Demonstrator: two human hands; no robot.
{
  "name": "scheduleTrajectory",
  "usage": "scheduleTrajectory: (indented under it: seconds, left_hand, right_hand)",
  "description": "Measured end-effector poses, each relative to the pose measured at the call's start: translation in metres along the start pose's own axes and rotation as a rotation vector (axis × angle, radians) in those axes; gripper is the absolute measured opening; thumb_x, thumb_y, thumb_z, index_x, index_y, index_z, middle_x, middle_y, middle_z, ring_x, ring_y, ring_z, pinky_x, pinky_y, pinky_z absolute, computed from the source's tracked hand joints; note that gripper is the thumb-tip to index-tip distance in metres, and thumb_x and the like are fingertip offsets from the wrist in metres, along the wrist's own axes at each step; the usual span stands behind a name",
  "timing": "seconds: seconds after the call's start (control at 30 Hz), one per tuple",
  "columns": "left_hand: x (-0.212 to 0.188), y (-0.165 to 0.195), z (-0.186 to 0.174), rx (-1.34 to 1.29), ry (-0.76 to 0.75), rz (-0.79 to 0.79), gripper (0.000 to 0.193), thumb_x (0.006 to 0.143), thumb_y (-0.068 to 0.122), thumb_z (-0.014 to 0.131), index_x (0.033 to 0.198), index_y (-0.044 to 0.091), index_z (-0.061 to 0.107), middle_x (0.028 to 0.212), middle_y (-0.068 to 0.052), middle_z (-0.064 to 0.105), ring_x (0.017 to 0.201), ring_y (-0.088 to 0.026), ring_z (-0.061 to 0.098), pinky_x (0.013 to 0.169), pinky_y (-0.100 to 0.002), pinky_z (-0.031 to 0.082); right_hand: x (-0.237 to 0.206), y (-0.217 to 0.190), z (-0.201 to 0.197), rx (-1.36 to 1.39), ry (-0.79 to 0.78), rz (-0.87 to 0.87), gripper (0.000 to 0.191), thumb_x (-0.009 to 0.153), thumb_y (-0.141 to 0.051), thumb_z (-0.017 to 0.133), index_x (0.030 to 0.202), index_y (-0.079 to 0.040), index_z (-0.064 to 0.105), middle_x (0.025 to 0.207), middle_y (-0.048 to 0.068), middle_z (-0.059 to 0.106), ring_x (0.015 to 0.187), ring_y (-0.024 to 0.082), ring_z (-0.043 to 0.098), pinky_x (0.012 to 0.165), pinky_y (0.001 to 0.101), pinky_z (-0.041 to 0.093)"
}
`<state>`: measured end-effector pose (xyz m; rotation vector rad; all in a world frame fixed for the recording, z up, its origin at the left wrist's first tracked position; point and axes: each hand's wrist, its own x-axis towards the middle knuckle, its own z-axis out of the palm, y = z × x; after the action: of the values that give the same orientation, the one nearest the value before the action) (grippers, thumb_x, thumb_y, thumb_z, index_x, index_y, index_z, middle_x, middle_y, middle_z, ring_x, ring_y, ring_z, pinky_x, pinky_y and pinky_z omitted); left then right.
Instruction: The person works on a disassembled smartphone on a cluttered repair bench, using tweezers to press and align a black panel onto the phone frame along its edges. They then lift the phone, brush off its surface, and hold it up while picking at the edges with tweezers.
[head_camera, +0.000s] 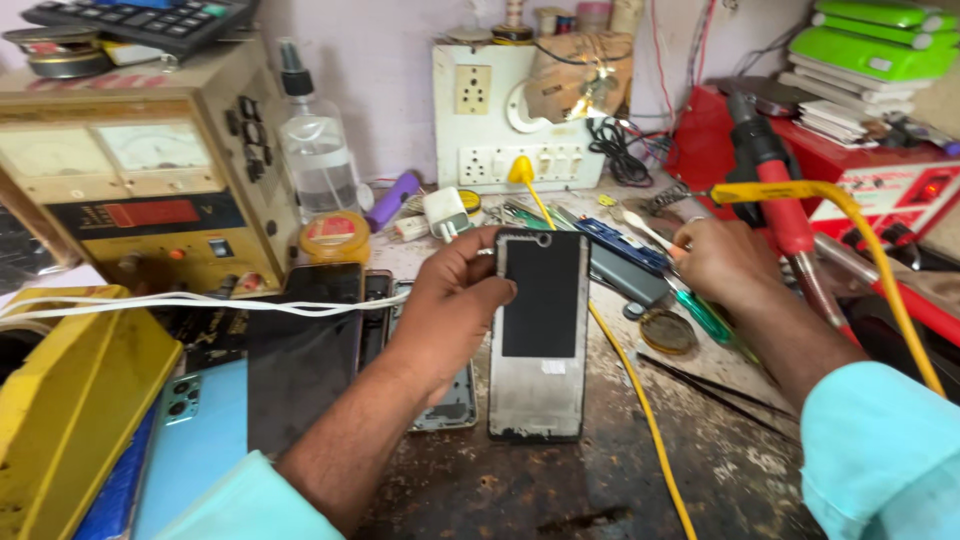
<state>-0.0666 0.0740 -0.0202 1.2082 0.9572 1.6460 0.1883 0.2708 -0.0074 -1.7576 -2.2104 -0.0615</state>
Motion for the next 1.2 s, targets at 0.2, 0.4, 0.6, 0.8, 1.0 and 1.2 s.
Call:
scheduleTrajectory:
  seconds: [0.2,0.4,0.6,0.8,1.0,1.2]
  left_hand:
    - [0.001,-0.005,0.004,-0.066,0.028,-0.083,0.045,0.090,-0.003,0.058,0.134,0.004,0.065,0.095,-0.002,0.072,0.077,-0.008,0.063,0.066,-0.024,0.051]
    - [-0.001,-0.004,0.009,-0.169,0.048,-0.080,0.054,0.090,-0.005,0.054,0.142,0.010,0.061,0.098,-0.001,0.070,0.084,-0.007,0.063,0.076,-0.024,0.052]
    - [-0.004,-0.006,0.018,-0.222,0.018,0.014,0.050,0.096,-0.005,0.054,0.146,0.004,0.057,0.114,-0.001,0.067,0.101,-0.005,0.057,0.094,-0.022,0.046]
    - [-0.006,-0.006,0.024,-0.297,-0.002,0.048,0.048,0.099,-0.003,0.053,0.147,0.000,0.055,0.121,-0.003,0.067,0.106,-0.006,0.057,0.096,-0.022,0.045]
    - [-0.010,-0.004,0.030,-0.322,0.029,0.012,0.048,0.097,-0.004,0.052,0.145,0.004,0.053,0.124,-0.004,0.069,0.110,-0.006,0.061,0.098,-0.023,0.047]
    - [-0.006,-0.005,0.023,-0.358,0.046,0.099,0.047,0.099,-0.007,0.050,0.144,0.003,0.057,0.120,-0.002,0.068,0.104,-0.006,0.058,0.094,-0.022,0.045]
  right_hand:
    - [-0.060,-0.036,-0.029,0.210,0.355,-0.341,0.027,0.099,-0.016,0.058,0.121,-0.005,0.069,0.104,0.019,0.070,0.095,0.038,0.068,0.082,0.0498,0.053]
    - [-0.143,-0.055,-0.045,0.607,0.302,-0.368,0.027,0.095,-0.020,0.062,0.118,-0.008,0.070,0.089,0.007,0.070,0.063,0.011,0.070,0.056,0.0307,0.055]
    - [-0.158,-0.083,-0.027,0.535,0.368,-0.379,0.026,0.094,-0.017,0.068,0.117,-0.010,0.078,0.082,0.006,0.067,0.057,0.013,0.061,0.052,0.0304,0.049]
    - [-0.163,-0.091,-0.028,0.649,0.454,-0.412,0.024,0.092,-0.009,0.069,0.115,-0.010,0.076,0.092,0.009,0.065,0.064,0.010,0.063,0.049,0.0260,0.051]
    - [-0.170,-0.101,-0.026,0.661,0.516,-0.471,0.025,0.092,-0.010,0.071,0.116,-0.008,0.076,0.090,0.007,0.066,0.075,0.014,0.066,0.057,0.0284,0.054]
    - [-0.160,-0.090,-0.022,0.803,0.388,-0.219,0.028,0.097,-0.017,0.066,0.122,-0.007,0.071,0.093,0.009,0.066,0.071,0.013,0.069,0.059,0.0272,0.056]
